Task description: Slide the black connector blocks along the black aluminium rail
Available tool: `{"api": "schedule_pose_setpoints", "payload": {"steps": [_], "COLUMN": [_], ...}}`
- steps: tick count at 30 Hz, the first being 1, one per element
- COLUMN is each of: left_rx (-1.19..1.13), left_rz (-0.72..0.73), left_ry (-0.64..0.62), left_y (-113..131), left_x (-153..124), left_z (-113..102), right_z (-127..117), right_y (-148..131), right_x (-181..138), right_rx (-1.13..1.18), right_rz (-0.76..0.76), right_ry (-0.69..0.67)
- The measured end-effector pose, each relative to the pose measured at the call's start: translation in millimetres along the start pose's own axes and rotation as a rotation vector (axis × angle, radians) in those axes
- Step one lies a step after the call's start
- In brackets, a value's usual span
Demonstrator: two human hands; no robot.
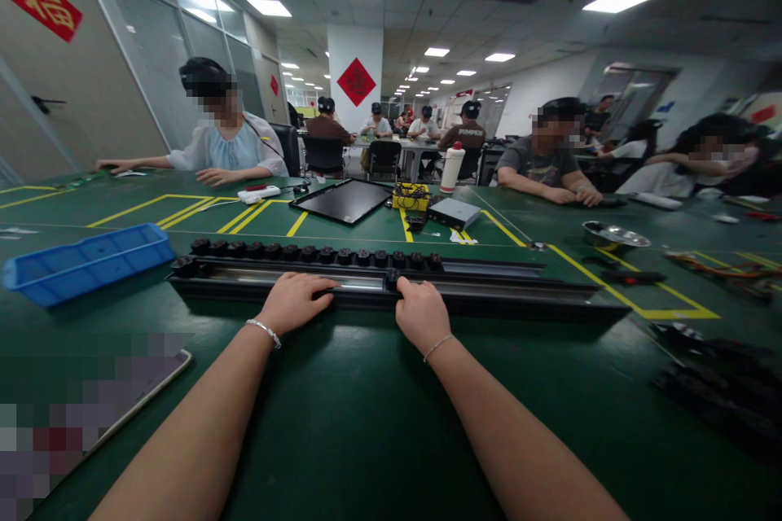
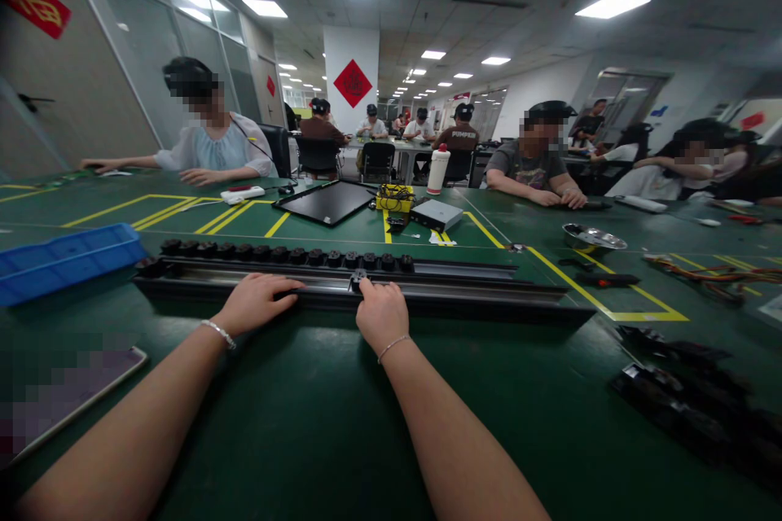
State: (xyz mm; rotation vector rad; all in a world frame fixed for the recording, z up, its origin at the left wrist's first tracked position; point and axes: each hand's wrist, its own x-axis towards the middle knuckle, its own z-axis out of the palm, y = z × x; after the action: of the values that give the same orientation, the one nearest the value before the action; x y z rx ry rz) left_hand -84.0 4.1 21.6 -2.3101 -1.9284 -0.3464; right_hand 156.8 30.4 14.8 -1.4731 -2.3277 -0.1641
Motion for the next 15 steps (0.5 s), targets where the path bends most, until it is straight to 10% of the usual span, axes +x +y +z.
{"api": "schedule_pose_setpoints", "payload": {"steps": [15], "left_rx": [-0.01], "left_rz": [0.007], "left_ry": [-0.014], "left_y": [-0.3], "left_x": [0.8], "left_z": [0.0], "right_z": [-2.3], "right_y": [5.3], "right_x": [-0.3], "right_rx": [-0.023], "right_rz": [0.039], "right_ry": [-0.012]}}
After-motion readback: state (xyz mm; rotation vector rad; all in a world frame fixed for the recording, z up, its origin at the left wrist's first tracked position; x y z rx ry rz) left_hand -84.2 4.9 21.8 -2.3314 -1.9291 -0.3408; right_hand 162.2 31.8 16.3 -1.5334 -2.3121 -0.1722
